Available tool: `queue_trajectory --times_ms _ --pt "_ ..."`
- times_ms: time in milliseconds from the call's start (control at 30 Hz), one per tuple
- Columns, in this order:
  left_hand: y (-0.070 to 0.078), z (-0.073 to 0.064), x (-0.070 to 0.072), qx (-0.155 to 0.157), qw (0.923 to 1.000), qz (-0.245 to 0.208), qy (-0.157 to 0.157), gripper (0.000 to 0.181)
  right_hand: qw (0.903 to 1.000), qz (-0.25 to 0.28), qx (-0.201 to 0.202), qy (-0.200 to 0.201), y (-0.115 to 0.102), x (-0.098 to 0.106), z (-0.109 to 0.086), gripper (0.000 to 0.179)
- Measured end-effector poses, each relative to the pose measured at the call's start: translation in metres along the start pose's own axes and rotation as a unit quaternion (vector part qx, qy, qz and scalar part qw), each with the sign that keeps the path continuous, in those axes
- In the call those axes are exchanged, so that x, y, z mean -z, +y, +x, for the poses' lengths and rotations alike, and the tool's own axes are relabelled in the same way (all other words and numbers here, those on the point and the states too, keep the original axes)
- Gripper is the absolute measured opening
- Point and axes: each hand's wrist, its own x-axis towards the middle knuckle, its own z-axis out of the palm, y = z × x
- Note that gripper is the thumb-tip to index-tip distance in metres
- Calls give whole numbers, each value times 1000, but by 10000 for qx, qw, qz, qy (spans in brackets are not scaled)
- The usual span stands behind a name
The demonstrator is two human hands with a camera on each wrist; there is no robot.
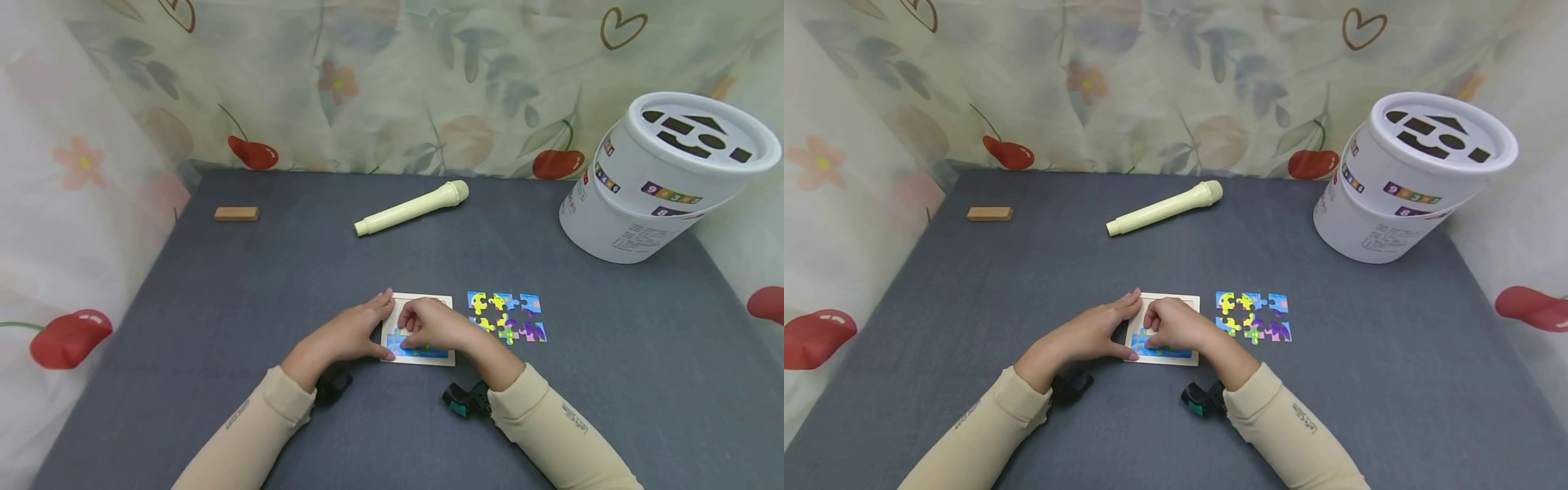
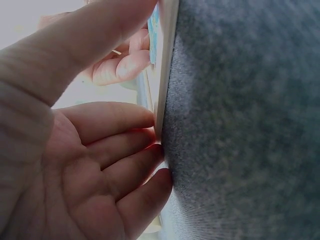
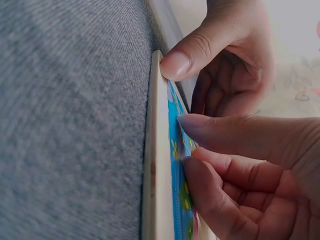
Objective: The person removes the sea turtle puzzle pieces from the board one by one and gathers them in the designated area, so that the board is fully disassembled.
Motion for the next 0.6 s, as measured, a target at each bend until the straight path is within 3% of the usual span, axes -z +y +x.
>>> queue_trajectory --times_ms 600 --pt "1 0 0 37 10000 7 24 89 9993 348 49 -142 3 2 -2 19"
